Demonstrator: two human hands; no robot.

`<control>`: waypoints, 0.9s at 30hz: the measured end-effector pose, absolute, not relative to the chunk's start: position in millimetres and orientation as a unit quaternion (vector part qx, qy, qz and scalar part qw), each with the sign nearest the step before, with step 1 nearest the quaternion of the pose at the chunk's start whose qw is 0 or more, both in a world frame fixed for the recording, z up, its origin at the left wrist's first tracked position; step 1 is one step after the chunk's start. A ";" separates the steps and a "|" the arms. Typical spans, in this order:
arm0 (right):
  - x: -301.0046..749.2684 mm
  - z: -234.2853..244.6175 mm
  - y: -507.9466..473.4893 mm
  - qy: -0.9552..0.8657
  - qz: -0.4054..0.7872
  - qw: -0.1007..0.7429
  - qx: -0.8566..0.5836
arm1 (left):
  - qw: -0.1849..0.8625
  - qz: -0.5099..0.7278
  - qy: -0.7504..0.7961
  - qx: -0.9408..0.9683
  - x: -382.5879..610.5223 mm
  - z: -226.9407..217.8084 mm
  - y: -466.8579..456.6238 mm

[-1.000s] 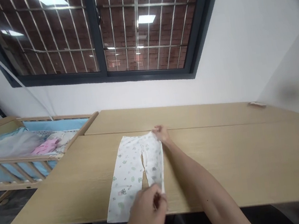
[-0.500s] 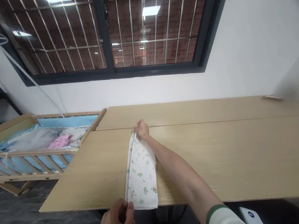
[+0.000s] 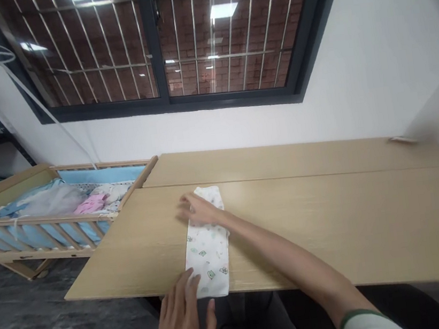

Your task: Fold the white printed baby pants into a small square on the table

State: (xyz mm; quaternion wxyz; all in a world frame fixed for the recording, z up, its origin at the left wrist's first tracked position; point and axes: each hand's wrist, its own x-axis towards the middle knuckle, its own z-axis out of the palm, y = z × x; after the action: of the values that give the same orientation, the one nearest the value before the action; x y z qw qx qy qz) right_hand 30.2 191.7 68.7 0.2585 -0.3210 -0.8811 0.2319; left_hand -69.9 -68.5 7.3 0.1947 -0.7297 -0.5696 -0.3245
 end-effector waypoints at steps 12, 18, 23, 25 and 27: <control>76.1 45.6 114.4 -0.958 0.231 0.022 -0.171 | 0.235 -0.319 -0.539 -0.744 -45.1 -29.5 -69.7; 70.5 33.2 208.7 -0.935 0.193 0.045 -0.294 | 0.239 -0.299 -0.537 -0.752 -48.1 -39.0 -67.8; 68.7 22.5 267.4 -0.911 0.169 0.112 -0.359 | 0.248 -0.272 -0.533 -0.762 -52.2 -42.0 -68.3; 69.5 18.9 280.5 -0.914 0.161 0.118 -0.354 | 0.251 -0.271 -0.530 -0.763 -53.4 -42.2 -68.3; 71.7 17.0 288.6 -0.921 0.158 0.116 -0.336 | 0.253 -0.273 -0.527 -0.764 -53.2 -41.1 -67.4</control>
State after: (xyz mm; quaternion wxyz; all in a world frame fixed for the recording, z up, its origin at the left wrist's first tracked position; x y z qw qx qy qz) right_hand 71.7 288.6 17.0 0.1162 -0.3357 -0.9214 0.1576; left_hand -53.2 -67.4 -41.1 0.2528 -0.7644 -0.5266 -0.2729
